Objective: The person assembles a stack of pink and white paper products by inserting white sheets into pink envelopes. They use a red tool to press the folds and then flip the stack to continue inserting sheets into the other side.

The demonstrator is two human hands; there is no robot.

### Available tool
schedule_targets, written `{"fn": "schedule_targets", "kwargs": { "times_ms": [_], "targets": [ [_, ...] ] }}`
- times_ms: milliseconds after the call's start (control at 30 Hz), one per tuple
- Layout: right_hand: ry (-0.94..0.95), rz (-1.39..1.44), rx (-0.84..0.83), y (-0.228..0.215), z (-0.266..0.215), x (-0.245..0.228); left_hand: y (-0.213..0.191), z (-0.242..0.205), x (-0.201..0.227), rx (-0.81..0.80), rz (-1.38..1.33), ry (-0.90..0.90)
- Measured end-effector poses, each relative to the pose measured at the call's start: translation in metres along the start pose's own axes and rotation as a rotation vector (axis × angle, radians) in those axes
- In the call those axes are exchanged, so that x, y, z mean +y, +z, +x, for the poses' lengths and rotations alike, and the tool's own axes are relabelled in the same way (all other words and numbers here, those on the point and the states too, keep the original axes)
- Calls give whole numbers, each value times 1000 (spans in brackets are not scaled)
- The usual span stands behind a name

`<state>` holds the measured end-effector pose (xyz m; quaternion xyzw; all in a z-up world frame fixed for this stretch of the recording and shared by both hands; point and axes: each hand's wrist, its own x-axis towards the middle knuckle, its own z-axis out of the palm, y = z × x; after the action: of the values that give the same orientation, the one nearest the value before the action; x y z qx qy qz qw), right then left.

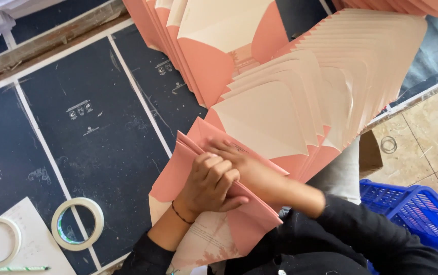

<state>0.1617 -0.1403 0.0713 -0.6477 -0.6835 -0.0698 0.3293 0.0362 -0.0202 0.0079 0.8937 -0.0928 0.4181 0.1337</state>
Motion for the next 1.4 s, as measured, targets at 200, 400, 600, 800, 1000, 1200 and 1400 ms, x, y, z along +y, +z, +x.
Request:
{"fn": "schedule_targets", "kwargs": {
  "times_ms": [200,400,600,800,1000,1200,1400],
  "targets": [
    [270,-637,50,-67,-24,93,-3,48,2,-180,-122,-13],
    [524,-119,16,-109,-2,104,4,46,-1,-177,-79,25],
    [212,232,-477,-91,26,39,12,27,1,-122,-130,-5],
    [-25,-3,-138,-4,-35,38,14,14,6,46,54,43],
    [185,566,-144,-59,-18,80,41,52,6,10,-57,34],
    [555,-708,-21,-106,-30,142,32,81,11,-160,-125,32],
    [582,424,-69,-137,28,90,46,67,10,-111,-102,35]
  ]
}}
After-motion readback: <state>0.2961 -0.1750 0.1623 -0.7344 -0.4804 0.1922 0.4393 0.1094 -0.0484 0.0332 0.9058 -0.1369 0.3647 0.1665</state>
